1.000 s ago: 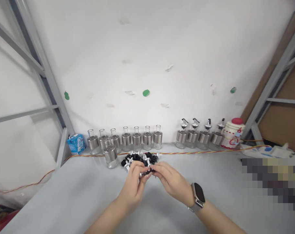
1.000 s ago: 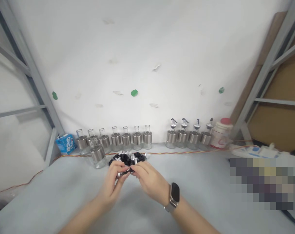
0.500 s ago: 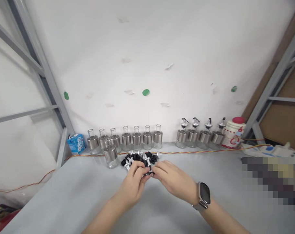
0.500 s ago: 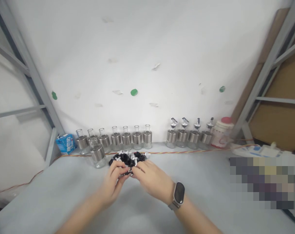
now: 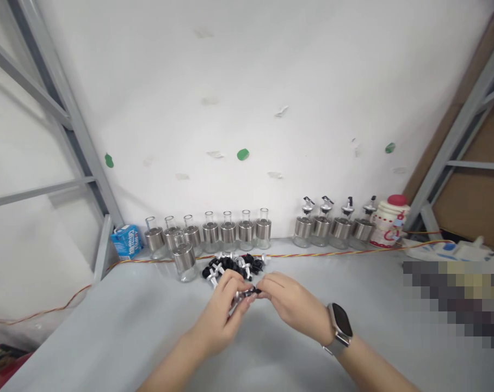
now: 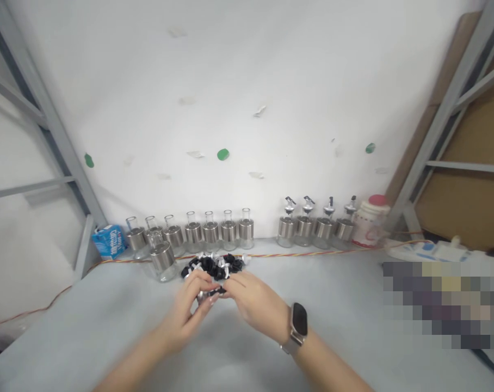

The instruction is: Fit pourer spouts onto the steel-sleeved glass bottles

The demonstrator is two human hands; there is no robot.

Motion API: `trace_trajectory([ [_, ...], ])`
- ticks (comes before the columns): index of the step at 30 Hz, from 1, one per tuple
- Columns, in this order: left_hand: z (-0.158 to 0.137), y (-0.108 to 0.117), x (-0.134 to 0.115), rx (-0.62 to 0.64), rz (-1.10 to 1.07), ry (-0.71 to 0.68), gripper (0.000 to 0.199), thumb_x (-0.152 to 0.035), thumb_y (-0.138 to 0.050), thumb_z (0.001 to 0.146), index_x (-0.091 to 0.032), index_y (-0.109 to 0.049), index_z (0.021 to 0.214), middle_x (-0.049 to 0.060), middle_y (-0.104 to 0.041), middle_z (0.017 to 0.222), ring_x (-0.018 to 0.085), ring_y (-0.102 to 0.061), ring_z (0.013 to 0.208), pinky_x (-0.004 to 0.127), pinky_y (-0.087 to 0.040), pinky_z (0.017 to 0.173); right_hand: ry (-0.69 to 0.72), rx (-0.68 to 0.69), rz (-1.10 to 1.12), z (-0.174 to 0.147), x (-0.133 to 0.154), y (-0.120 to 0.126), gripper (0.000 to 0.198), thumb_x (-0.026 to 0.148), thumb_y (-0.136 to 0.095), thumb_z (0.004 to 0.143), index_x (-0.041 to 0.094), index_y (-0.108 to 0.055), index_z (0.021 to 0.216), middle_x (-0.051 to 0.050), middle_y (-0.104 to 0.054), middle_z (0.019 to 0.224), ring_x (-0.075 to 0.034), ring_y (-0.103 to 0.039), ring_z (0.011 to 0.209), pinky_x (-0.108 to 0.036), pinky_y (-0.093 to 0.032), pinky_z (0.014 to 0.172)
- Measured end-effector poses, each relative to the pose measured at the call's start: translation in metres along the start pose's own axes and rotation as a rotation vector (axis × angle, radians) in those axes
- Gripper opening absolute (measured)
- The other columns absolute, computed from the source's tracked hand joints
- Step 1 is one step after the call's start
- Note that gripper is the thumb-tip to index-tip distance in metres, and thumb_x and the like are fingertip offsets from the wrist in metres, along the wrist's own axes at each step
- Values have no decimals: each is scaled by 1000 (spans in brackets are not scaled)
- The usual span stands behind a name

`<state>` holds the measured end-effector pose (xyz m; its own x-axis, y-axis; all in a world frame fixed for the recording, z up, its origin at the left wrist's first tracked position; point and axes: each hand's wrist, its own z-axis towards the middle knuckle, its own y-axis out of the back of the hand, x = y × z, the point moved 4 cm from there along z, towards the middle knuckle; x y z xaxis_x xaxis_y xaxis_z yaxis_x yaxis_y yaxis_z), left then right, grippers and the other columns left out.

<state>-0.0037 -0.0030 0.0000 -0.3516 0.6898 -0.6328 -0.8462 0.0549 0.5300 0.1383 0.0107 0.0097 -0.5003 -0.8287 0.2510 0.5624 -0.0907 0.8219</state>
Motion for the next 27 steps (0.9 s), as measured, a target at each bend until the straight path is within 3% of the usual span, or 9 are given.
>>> trace_trajectory([
  [5, -1, -4, 9, -89, -273, 168, 19, -30, -37, 85, -18, -50, 80, 3, -46, 78, 14, -44, 70, 26, -36, 64, -73, 26, 198, 1, -2, 0, 17, 21, -37, 87, 20, -50, 76, -2, -53, 71, -14, -50, 68, -24, -39, 63],
  [10, -2, -15, 18, -60, -539, 351, 22, -37, -37, 85, -18, -46, 79, -3, -40, 65, 9, -37, 55, 22, -28, 49, -135, 32, 332, 1, -7, -2, 18, 21, -39, 86, 20, -48, 71, 1, -50, 67, -12, -47, 63, -22, -37, 60],
  [27, 1, -19, 24, -46, -625, 442, 21, -36, -44, 82, -18, -40, 72, -6, -37, 57, 6, -31, 50, 20, -22, 46, -97, 121, 82, 1, -3, -3, 14, 18, -36, 87, 18, -48, 81, -3, -56, 77, -15, -49, 73, -25, -39, 66],
])
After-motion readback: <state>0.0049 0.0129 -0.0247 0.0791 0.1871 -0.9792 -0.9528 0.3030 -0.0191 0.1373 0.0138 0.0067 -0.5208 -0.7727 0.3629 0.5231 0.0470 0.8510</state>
